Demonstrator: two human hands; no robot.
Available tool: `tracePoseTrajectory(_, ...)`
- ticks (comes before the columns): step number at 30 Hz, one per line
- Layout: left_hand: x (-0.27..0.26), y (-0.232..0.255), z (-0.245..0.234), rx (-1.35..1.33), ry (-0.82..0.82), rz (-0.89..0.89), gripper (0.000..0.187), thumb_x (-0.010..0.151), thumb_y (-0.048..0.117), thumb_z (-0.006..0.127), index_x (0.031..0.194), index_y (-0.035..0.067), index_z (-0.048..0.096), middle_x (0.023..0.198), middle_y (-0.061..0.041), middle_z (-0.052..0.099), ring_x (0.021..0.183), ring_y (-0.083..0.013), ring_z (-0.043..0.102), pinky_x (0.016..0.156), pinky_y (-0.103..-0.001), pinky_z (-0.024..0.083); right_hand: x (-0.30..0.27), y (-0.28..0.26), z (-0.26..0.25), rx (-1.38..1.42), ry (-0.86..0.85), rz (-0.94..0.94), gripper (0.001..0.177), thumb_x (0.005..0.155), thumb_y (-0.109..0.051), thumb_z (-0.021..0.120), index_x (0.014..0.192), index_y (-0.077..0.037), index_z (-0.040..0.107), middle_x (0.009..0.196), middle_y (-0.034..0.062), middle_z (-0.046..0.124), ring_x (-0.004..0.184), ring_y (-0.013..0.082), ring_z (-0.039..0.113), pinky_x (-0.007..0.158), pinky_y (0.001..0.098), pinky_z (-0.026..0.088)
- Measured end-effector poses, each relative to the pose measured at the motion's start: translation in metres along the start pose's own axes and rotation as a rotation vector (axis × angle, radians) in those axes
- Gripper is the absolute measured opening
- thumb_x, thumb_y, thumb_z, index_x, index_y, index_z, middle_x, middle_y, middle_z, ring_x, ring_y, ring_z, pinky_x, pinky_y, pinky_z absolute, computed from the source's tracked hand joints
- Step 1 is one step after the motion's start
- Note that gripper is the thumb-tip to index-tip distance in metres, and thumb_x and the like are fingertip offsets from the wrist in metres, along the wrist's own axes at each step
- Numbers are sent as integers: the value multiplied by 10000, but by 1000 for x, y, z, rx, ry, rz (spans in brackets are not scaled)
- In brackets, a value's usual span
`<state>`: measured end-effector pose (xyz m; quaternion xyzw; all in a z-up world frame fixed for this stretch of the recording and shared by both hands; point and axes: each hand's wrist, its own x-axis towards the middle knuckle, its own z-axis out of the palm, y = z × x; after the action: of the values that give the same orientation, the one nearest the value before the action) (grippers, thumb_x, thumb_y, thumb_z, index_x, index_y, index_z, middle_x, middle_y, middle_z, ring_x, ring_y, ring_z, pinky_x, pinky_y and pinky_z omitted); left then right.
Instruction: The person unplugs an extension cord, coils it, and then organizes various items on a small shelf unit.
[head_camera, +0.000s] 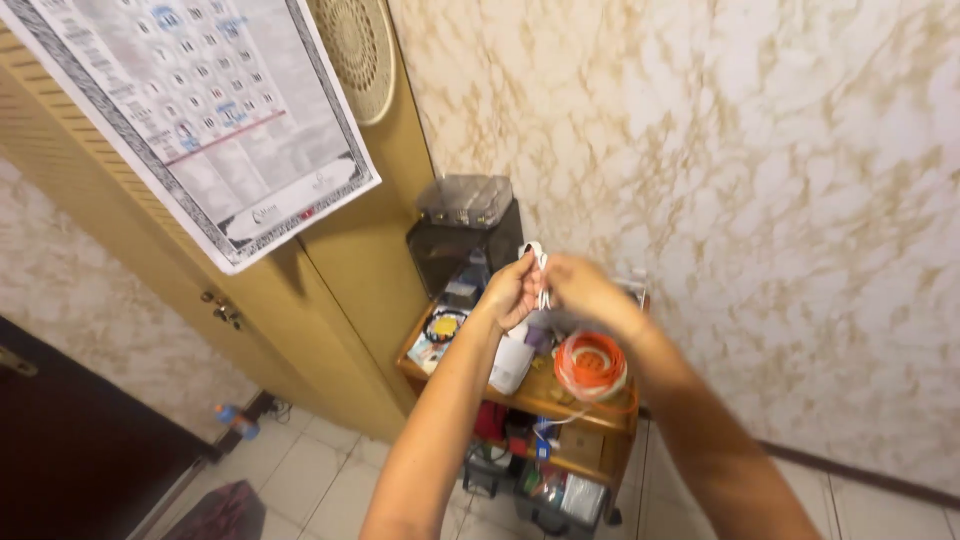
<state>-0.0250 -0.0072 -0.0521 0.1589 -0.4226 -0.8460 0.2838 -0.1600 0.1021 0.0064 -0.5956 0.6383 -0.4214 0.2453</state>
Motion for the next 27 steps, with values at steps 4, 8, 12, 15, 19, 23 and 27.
tracePoseTrajectory(4,-56,56,82,-26,-100,161,414,1110,230,422,1429,-24,494,1380,-318,570,1239,-371,619,901,-523,578,-61,-40,-2,45,-17,-24,304,994,-278,508,799,-197,726,483,-7,599,497,146,627,512,267,510)
tracePoseTrajectory(8,-49,59,72,-49,-47,232,395,1078,192,498,1376,-59,561,1036,-242,736,852,-251,766,823,-498,641,-78,-23,-8,840,-345,25,303,1061,-251,513,848,-55,602,530,-24,369,432,70,328,439,197,314)
tracePoseTrajectory(12,-50,65,63,-96,-4,150,345,1043,151,546,1280,-87,624,857,-128,710,633,-89,620,736,-363,676,-50,24,-22,803,-465,164,117,981,-154,672,892,-79,656,675,-70,528,566,11,465,542,162,364)
tracePoseTrajectory(15,-111,81,111,46,-38,59,311,1011,117,554,1205,-108,645,761,-115,695,575,-86,655,594,-266,658,-31,32,-50,596,-580,321,138,880,-72,774,808,-40,661,583,-44,423,487,59,401,461,205,348)
tracePoseTrajectory(19,-105,58,97,290,-221,-225,422,1088,175,432,1329,-151,548,928,-290,722,655,-224,760,604,-370,687,-1,19,-79,314,-472,472,192,813,-116,781,715,-16,649,533,0,430,426,80,424,332,200,316)
tracePoseTrajectory(23,-84,9,66,204,-206,-357,556,1114,445,355,1185,-60,576,1160,-322,685,960,-391,729,793,-541,617,19,8,-55,54,-167,329,227,701,-194,858,649,-37,703,465,93,518,376,165,486,306,309,337)
tracePoseTrajectory(27,-69,3,67,-33,127,-117,488,1072,392,513,862,-42,588,618,-149,643,520,-249,717,558,-449,657,-56,-65,-9,12,-158,140,251,886,-274,687,787,-60,776,639,106,702,576,217,686,515,306,526)
